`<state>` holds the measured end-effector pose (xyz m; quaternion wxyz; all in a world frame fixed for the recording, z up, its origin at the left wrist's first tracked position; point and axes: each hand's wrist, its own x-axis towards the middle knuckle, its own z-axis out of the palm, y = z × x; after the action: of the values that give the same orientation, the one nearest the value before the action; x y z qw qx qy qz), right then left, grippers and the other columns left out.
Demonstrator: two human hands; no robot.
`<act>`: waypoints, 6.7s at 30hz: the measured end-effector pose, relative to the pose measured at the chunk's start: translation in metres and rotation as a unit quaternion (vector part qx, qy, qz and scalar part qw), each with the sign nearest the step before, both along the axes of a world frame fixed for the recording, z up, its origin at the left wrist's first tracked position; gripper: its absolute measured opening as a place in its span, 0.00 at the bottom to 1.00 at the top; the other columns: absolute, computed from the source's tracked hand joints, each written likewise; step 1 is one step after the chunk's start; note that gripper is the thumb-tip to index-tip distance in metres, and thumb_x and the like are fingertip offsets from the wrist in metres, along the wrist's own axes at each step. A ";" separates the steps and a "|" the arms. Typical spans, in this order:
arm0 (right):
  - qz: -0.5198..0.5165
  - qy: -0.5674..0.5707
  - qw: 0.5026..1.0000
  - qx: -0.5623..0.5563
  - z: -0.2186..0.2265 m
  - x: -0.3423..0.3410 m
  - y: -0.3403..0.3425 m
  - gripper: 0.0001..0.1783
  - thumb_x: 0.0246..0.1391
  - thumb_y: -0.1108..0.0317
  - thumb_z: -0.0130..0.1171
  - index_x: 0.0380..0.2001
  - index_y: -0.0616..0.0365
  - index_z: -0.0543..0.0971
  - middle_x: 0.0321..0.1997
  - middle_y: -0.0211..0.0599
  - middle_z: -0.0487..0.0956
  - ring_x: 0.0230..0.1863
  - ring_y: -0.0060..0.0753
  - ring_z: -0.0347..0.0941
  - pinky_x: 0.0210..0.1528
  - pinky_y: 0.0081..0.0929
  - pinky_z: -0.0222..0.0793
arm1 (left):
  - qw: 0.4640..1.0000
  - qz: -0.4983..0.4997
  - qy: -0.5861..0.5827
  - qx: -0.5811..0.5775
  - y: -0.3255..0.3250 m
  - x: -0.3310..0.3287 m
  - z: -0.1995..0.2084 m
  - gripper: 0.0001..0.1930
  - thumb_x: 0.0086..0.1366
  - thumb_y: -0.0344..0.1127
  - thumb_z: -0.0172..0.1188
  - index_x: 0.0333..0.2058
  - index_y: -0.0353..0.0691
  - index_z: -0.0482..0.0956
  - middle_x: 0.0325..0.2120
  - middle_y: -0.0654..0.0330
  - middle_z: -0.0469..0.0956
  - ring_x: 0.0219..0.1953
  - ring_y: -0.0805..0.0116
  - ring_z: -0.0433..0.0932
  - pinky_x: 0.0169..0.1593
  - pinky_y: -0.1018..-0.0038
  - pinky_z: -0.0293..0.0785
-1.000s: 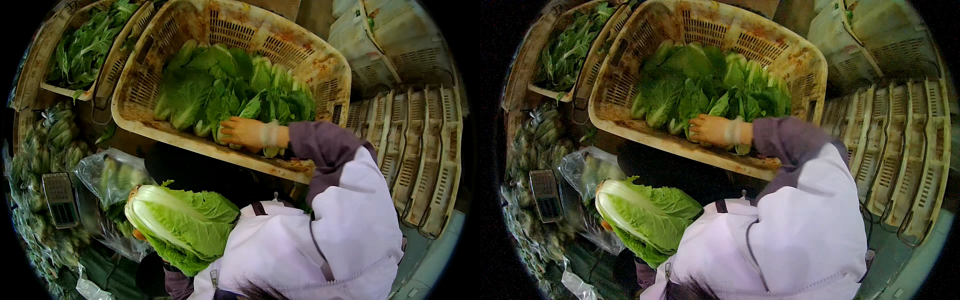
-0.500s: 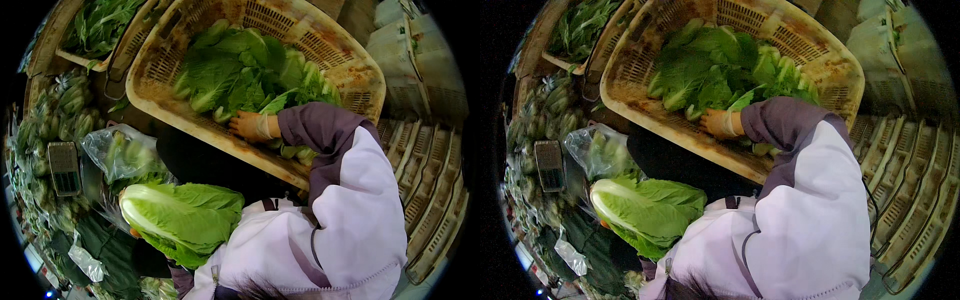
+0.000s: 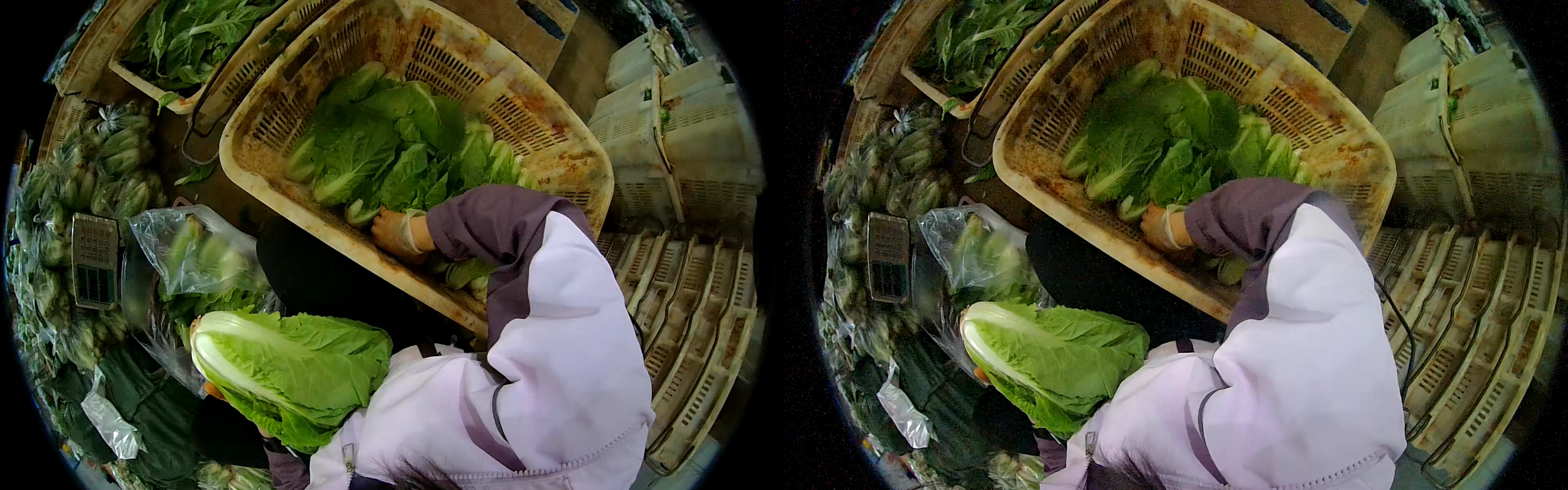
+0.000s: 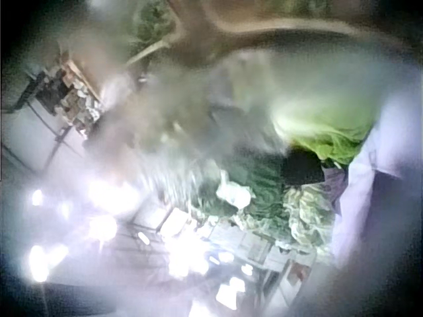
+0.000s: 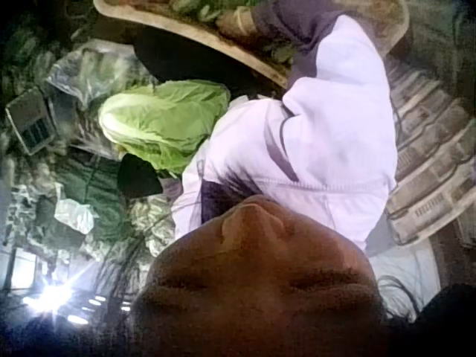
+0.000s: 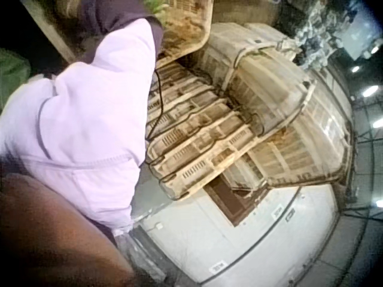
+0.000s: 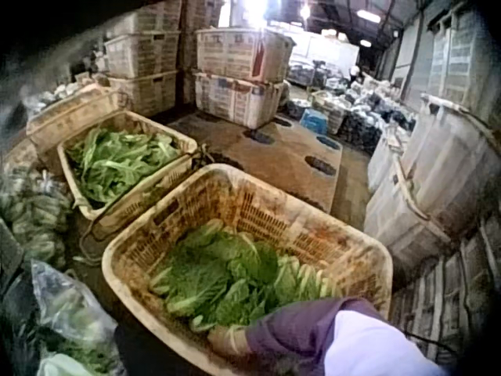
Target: The person picks up heads of lettuce from a large crate, removes outer leaves, and places them into a clear plastic bag. The bag is placed on a digital scale, and the person continues to add more lettuce to the bag.
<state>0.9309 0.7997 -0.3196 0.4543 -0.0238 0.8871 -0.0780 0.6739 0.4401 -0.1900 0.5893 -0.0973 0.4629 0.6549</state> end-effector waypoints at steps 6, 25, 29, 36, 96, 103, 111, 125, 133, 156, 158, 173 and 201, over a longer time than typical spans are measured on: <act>0.027 0.025 0.998 0.041 0.010 0.003 -0.003 0.36 0.45 0.54 0.59 0.56 0.57 0.63 0.50 0.45 0.68 0.51 0.45 0.64 0.53 0.45 0.57 | 1.000 0.012 0.002 0.008 -0.009 0.003 0.002 0.35 0.53 0.55 0.57 0.53 0.36 0.61 0.47 0.55 0.69 0.44 0.63 0.71 0.49 0.65 0.69; -0.058 0.218 0.969 0.099 0.028 0.045 -0.008 0.37 0.38 0.52 0.62 0.56 0.34 0.65 0.61 0.52 0.53 0.57 0.60 0.54 0.50 0.54 0.56 | 0.998 0.043 0.000 0.036 -0.004 0.012 0.009 0.39 0.51 0.58 0.58 0.55 0.37 0.58 0.49 0.54 0.67 0.46 0.62 0.70 0.51 0.64 0.68; -0.058 0.107 0.985 0.123 0.039 0.030 -0.006 0.30 0.41 0.54 0.62 0.52 0.33 0.70 0.65 0.48 0.48 0.59 0.60 0.53 0.51 0.54 0.56 | 0.998 0.048 0.000 0.033 -0.005 0.015 0.011 0.40 0.51 0.58 0.59 0.55 0.38 0.58 0.50 0.54 0.66 0.47 0.62 0.70 0.52 0.64 0.68; -0.050 0.101 0.991 0.069 0.055 0.018 0.007 0.30 0.38 0.57 0.63 0.49 0.42 0.72 0.60 0.47 0.59 0.53 0.51 0.63 0.46 0.51 0.61 | 0.998 0.045 0.003 0.049 0.006 0.011 0.014 0.42 0.50 0.59 0.59 0.56 0.38 0.57 0.51 0.53 0.66 0.48 0.61 0.70 0.52 0.64 0.67; -0.434 0.374 0.636 -0.517 0.204 -0.058 -0.111 0.48 0.31 0.66 0.70 0.57 0.59 0.58 0.62 0.41 0.59 0.61 0.32 0.55 0.62 0.29 0.48 | 0.949 -0.239 -0.048 0.198 0.061 -0.045 0.039 0.49 0.45 0.63 0.62 0.60 0.42 0.53 0.55 0.54 0.63 0.53 0.58 0.67 0.55 0.59 0.65; -0.307 0.369 0.787 -0.387 0.241 -0.076 -0.044 0.39 0.37 0.75 0.59 0.58 0.56 0.60 0.61 0.43 0.60 0.61 0.38 0.57 0.59 0.32 0.55 | 0.947 -0.182 -0.076 0.251 0.090 -0.036 0.038 0.50 0.42 0.55 0.69 0.59 0.41 0.53 0.55 0.55 0.63 0.53 0.59 0.67 0.56 0.61 0.64; -0.108 0.229 0.885 -0.390 0.229 -0.142 -0.046 0.35 0.28 0.82 0.55 0.49 0.53 0.72 0.59 0.47 0.63 0.56 0.49 0.62 0.55 0.34 0.61 | 0.964 -0.145 -0.076 0.208 0.077 -0.038 0.026 0.49 0.43 0.57 0.67 0.59 0.41 0.54 0.53 0.54 0.64 0.52 0.57 0.68 0.55 0.59 0.65; -0.415 0.466 0.664 -0.412 0.175 -0.171 -0.002 0.06 0.47 0.67 0.57 0.27 0.56 0.78 0.25 0.30 0.78 0.29 0.24 0.73 0.35 0.23 0.68 | 0.970 -0.191 -0.081 0.125 0.054 -0.052 0.008 0.48 0.45 0.67 0.59 0.58 0.40 0.57 0.53 0.53 0.66 0.50 0.56 0.69 0.54 0.58 0.65; -0.491 0.620 0.595 -0.143 0.263 -0.144 0.160 0.13 0.51 0.62 0.51 0.34 0.62 0.74 0.26 0.38 0.74 0.21 0.29 0.69 0.25 0.27 0.66 | 0.946 -0.177 -0.222 0.159 0.051 -0.065 -0.014 0.38 0.50 0.50 0.64 0.52 0.29 0.64 0.48 0.47 0.70 0.46 0.54 0.73 0.52 0.61 0.69; -0.400 0.164 0.837 -0.337 0.280 -0.269 -0.133 0.24 0.57 0.55 0.45 0.50 0.62 0.66 0.46 0.33 0.72 0.40 0.25 0.68 0.44 0.20 0.63 | 0.870 0.174 -0.071 0.456 -0.014 -0.050 0.041 0.46 0.48 0.67 0.55 0.59 0.47 0.55 0.55 0.56 0.62 0.55 0.58 0.64 0.57 0.57 0.63; -0.347 0.061 0.891 -0.287 0.254 -0.337 -0.107 0.22 0.59 0.56 0.43 0.49 0.62 0.69 0.47 0.31 0.72 0.42 0.25 0.68 0.46 0.20 0.63 | 0.830 0.162 -0.148 0.513 -0.002 -0.063 -0.016 0.41 0.53 0.61 0.54 0.59 0.40 0.56 0.54 0.53 0.64 0.53 0.57 0.66 0.56 0.61 0.63; -0.084 -0.124 0.945 -0.291 0.111 -0.603 -0.183 0.33 0.50 0.47 0.55 0.52 0.61 0.67 0.28 0.30 0.73 0.28 0.23 0.66 0.34 0.24 0.64 | 0.834 0.447 -0.105 0.306 -0.016 -0.154 -0.112 0.31 0.53 0.44 0.58 0.54 0.39 0.62 0.50 0.55 0.68 0.52 0.58 0.67 0.55 0.61 0.63; 0.133 0.331 0.934 -0.007 0.039 -0.463 -0.257 0.56 0.32 0.31 0.58 0.63 0.43 0.51 0.65 0.62 0.43 0.65 0.69 0.32 0.60 0.66 0.31 | 0.856 0.245 0.338 -0.306 -0.076 -0.197 -0.188 0.28 0.49 0.40 0.62 0.49 0.37 0.70 0.42 0.49 0.75 0.43 0.54 0.73 0.47 0.66 0.68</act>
<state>0.4679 0.5423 -0.2809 0.1414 -0.1690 0.9753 -0.0109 0.4773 0.3639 -0.3779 0.1576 -0.1553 0.7718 0.5961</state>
